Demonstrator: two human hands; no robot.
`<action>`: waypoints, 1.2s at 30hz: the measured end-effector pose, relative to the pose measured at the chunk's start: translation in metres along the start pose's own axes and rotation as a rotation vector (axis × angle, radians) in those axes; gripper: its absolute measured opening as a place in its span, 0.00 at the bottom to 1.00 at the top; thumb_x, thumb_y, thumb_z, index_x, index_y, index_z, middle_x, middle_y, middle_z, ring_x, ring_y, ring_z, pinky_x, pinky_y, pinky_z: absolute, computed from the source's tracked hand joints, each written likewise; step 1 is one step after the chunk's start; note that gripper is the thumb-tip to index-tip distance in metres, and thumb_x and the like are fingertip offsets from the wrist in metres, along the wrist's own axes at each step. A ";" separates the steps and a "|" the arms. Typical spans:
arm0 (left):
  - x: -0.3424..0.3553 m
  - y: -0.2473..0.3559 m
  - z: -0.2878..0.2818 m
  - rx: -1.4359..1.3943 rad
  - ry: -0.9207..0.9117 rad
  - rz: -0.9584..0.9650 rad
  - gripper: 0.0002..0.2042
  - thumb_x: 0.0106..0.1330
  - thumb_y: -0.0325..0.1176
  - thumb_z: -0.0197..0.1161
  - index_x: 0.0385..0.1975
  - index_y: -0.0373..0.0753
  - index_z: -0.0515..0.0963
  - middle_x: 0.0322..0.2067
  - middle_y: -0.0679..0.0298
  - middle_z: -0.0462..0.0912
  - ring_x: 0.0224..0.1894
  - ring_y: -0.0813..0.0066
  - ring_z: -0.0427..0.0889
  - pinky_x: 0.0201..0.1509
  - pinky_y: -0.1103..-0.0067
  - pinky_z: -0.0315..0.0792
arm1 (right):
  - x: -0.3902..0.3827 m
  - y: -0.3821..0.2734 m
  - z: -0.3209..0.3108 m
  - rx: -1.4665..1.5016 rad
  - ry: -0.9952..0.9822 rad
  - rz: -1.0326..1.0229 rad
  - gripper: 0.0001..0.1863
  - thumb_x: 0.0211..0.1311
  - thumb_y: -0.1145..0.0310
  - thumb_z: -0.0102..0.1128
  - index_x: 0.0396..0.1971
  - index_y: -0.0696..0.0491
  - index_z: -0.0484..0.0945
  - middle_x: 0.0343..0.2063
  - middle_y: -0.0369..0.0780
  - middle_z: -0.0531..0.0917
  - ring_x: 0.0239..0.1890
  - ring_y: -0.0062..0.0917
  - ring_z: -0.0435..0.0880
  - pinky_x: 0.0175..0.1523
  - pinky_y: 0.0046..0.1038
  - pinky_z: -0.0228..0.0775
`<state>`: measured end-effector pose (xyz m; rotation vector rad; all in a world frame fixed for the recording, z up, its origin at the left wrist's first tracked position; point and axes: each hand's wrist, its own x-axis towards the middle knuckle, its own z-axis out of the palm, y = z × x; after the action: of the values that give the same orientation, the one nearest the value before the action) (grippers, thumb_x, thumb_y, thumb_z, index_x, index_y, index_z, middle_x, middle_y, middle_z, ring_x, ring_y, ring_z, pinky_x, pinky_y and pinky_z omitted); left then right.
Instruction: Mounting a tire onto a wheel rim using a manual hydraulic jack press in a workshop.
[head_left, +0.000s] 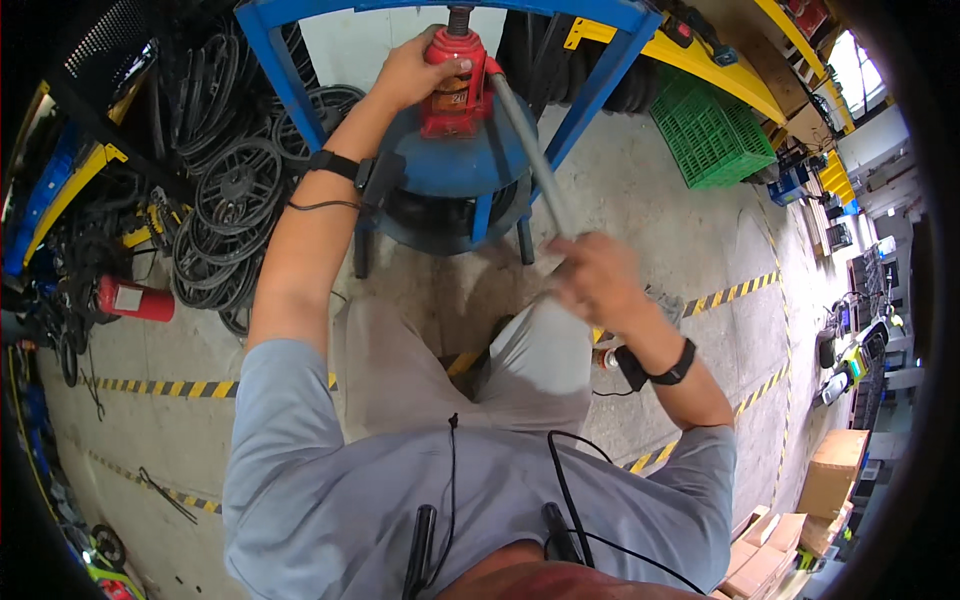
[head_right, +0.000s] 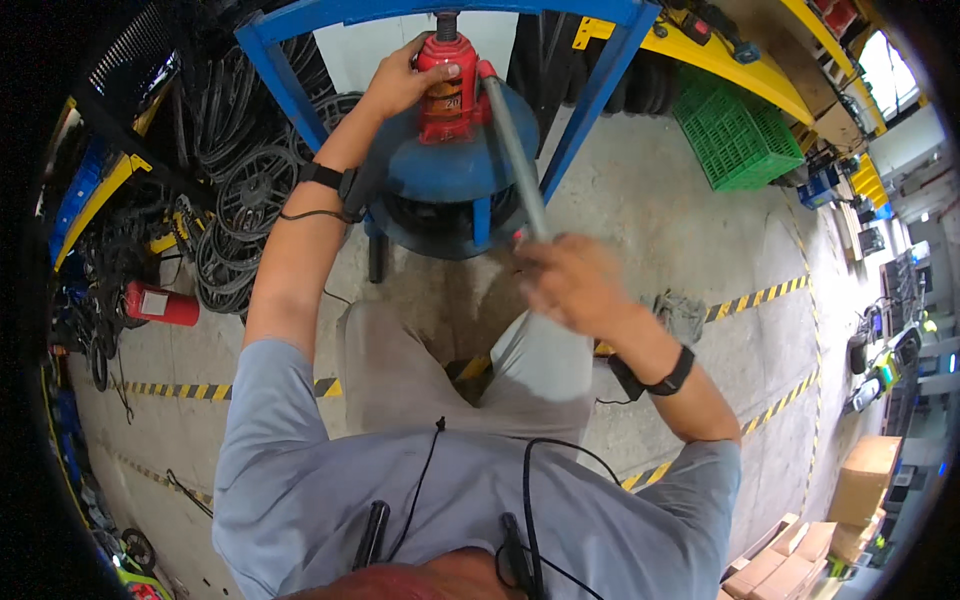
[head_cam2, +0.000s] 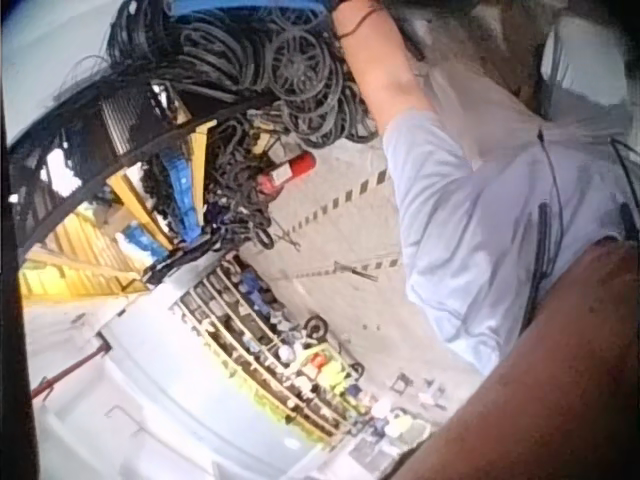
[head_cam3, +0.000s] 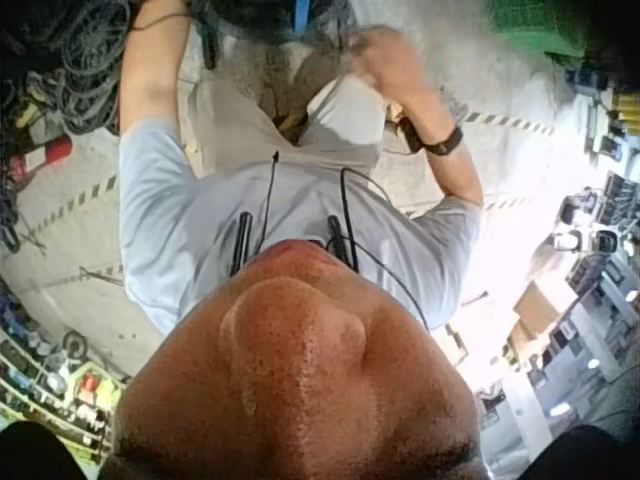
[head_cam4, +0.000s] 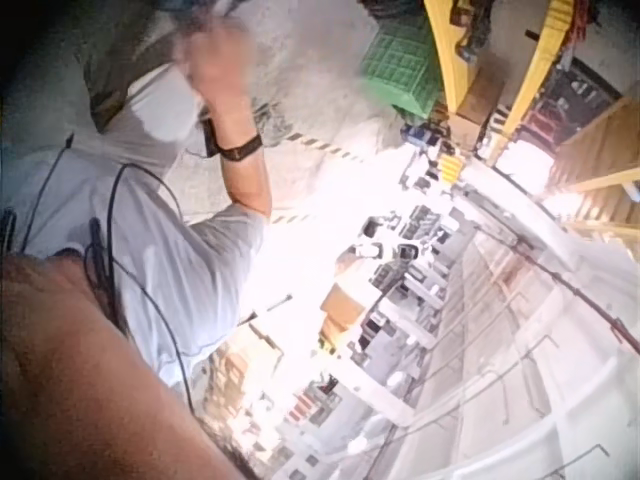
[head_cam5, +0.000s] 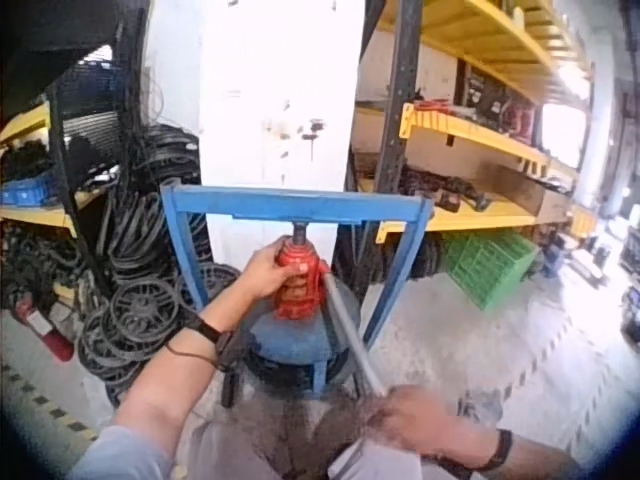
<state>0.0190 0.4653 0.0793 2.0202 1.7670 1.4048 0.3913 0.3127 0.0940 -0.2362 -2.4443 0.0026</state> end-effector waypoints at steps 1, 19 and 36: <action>-0.001 0.002 0.000 0.001 -0.006 0.002 0.35 0.56 0.59 0.72 0.60 0.46 0.75 0.47 0.52 0.86 0.52 0.52 0.85 0.57 0.63 0.77 | 0.011 0.006 -0.016 -0.020 0.105 0.098 0.07 0.57 0.67 0.70 0.33 0.50 0.82 0.32 0.41 0.84 0.31 0.34 0.82 0.36 0.33 0.75; -0.161 -0.065 -0.032 -1.541 0.481 -0.810 0.08 0.73 0.34 0.59 0.45 0.40 0.77 0.41 0.62 0.83 0.41 0.66 0.80 0.47 0.71 0.77 | 0.109 0.031 -0.078 0.341 0.175 0.514 0.07 0.65 0.68 0.63 0.34 0.56 0.83 0.29 0.42 0.83 0.26 0.34 0.81 0.31 0.29 0.72; -0.169 -0.047 -0.003 0.017 0.188 -0.404 0.19 0.58 0.35 0.75 0.47 0.34 0.83 0.46 0.46 0.79 0.51 0.49 0.79 0.56 0.63 0.72 | 0.035 0.019 -0.027 0.011 0.168 0.243 0.12 0.70 0.65 0.58 0.30 0.57 0.82 0.27 0.41 0.83 0.25 0.25 0.79 0.32 0.27 0.71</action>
<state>0.0009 0.3386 -0.0410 1.4592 2.1155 1.4810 0.3853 0.3354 0.1357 -0.5065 -2.2349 0.0982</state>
